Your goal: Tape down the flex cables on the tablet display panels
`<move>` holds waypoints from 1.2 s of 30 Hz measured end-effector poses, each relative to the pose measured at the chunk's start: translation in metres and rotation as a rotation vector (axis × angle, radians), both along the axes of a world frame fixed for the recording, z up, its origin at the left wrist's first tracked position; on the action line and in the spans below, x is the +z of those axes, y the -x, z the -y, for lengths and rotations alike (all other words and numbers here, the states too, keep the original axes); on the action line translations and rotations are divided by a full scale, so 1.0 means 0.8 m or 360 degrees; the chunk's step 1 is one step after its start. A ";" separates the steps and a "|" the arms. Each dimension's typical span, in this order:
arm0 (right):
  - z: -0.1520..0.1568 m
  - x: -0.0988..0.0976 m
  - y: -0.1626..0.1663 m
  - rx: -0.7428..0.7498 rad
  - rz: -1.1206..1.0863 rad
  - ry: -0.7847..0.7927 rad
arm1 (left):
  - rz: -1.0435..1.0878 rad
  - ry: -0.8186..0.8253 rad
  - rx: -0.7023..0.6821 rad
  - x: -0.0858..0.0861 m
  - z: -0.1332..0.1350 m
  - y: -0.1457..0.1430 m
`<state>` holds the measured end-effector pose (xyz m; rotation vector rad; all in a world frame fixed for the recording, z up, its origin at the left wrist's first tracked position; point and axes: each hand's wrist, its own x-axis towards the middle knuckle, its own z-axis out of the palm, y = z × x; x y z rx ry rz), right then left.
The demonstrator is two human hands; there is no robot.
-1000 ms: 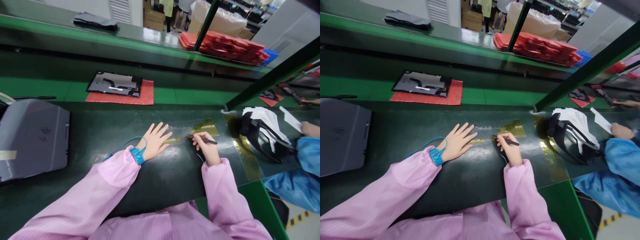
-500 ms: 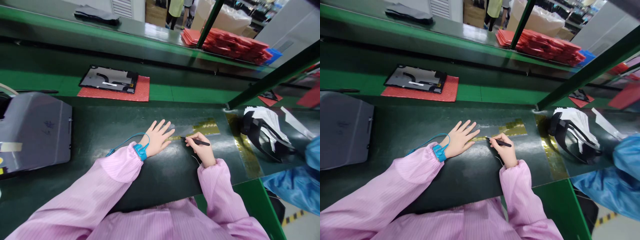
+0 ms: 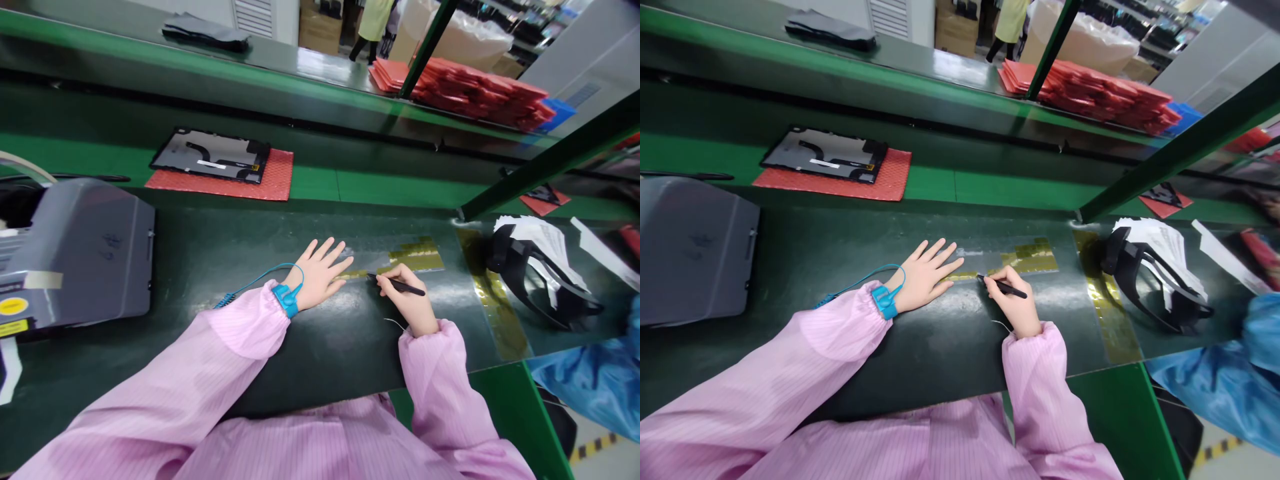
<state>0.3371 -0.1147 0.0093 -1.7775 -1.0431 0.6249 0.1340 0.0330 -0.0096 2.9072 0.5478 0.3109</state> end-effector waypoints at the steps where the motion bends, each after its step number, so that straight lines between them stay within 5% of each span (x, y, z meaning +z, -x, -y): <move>1: -0.001 0.000 0.000 0.0011 0.0003 0.0004 | -0.0002 0.0003 -0.0001 0.000 0.000 0.000; 36: -0.009 -0.003 0.003 -0.0033 -0.0068 -0.0055 | -0.0005 0.0015 0.0000 0.003 0.001 -0.001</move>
